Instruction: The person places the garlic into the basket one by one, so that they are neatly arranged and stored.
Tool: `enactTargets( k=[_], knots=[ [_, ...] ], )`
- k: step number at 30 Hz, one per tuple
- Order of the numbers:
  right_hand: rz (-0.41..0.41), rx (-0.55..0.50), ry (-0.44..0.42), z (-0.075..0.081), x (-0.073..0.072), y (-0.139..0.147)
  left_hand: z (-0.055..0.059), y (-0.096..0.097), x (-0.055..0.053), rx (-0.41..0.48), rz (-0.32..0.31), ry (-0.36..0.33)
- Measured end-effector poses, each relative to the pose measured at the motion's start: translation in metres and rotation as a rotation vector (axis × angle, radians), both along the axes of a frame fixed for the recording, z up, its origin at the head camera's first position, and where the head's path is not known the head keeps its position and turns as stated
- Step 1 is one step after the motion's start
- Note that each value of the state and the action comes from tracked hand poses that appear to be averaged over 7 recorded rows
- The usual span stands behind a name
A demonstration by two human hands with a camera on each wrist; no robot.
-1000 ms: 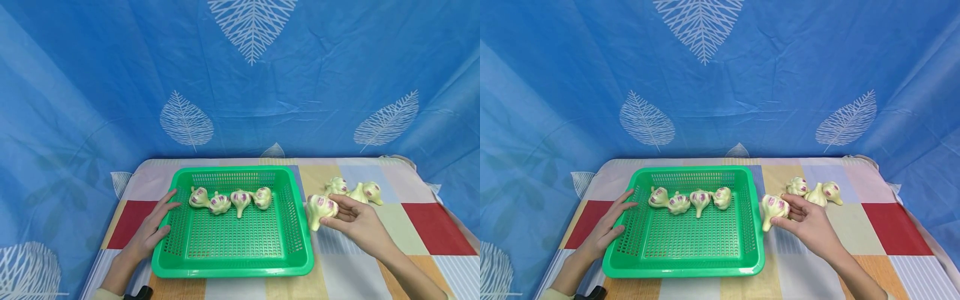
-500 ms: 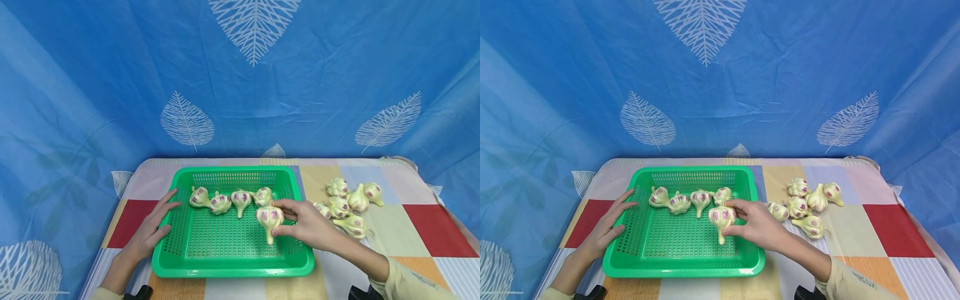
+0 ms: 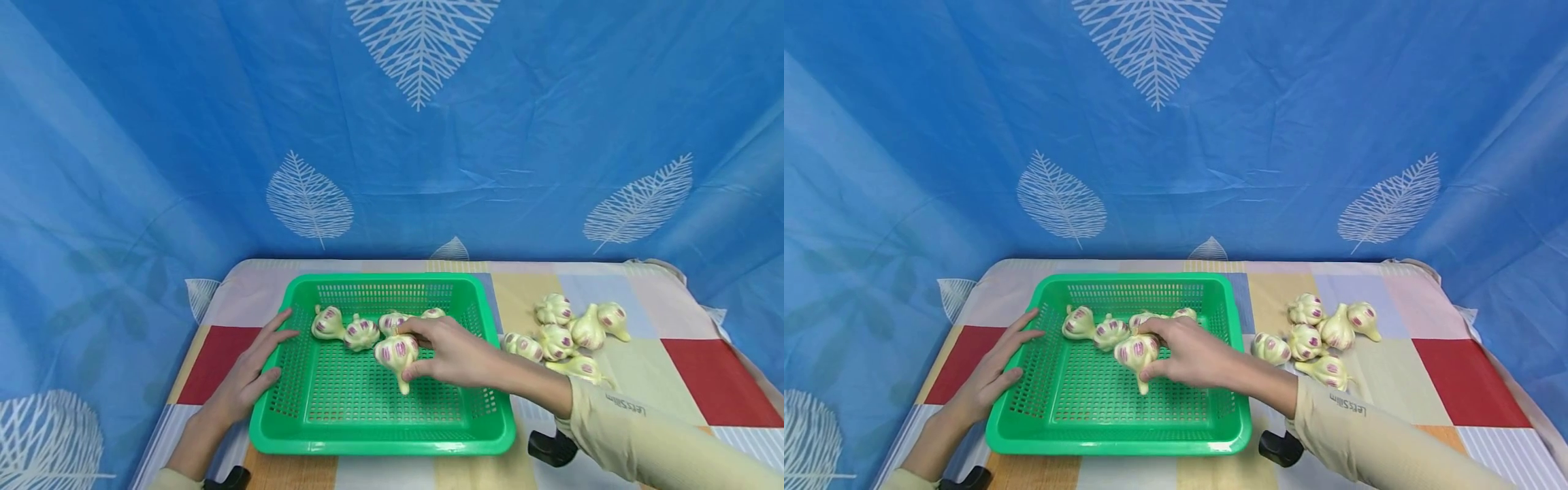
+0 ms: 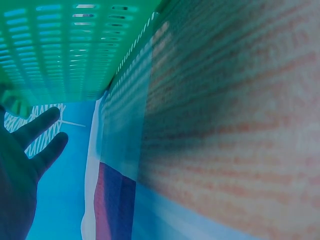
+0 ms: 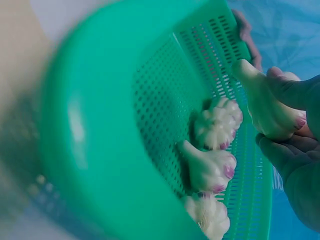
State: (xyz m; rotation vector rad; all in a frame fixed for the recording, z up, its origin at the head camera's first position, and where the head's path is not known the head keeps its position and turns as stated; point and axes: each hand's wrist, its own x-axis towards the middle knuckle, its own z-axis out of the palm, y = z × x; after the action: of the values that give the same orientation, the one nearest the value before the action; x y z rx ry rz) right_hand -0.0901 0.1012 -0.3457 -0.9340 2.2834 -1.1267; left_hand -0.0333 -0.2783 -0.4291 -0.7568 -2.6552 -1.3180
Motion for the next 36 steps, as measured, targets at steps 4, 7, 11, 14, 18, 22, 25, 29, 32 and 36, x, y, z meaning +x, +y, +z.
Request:
enactTargets(
  k=[4, 7, 11, 14, 18, 22, 25, 29, 32, 36],
  knots=[
    [0.035, 0.031, 0.068, -0.006, -0.008, -0.013, 0.000, 0.000, 0.000, -0.002, 0.003, -0.004],
    [0.059, 0.034, 0.087, -0.011, -0.011, -0.022, 0.000, 0.001, 0.000, -0.006, 0.002, -0.003],
    [0.096, 0.043, 0.075, -0.015, -0.014, -0.033, 0.000, 0.002, 0.000, -0.011, -0.002, 0.022],
    [0.128, 0.074, 0.097, -0.018, -0.015, -0.041, 0.000, 0.002, 0.000, -0.015, -0.003, 0.035],
    [0.177, 0.132, 0.125, -0.024, -0.016, -0.055, 0.000, 0.002, 0.001, -0.023, 0.002, 0.035],
    [0.234, 0.171, 0.141, -0.031, -0.017, -0.071, 0.000, 0.000, 0.002, -0.034, 0.018, 0.032],
    [0.286, 0.174, 0.185, -0.039, -0.017, -0.082, 0.000, -0.001, 0.003, -0.041, 0.031, 0.016],
    [0.346, 0.157, 0.269, -0.050, -0.015, -0.096, -0.001, 0.001, 0.003, -0.033, 0.024, 0.005],
    [0.380, 0.134, 0.311, -0.058, -0.012, -0.105, -0.002, 0.001, 0.003, -0.028, 0.020, 0.011],
    [0.385, 0.125, 0.343, -0.064, -0.010, -0.113, -0.002, 0.002, 0.002, -0.019, 0.016, 0.014]
  ],
)
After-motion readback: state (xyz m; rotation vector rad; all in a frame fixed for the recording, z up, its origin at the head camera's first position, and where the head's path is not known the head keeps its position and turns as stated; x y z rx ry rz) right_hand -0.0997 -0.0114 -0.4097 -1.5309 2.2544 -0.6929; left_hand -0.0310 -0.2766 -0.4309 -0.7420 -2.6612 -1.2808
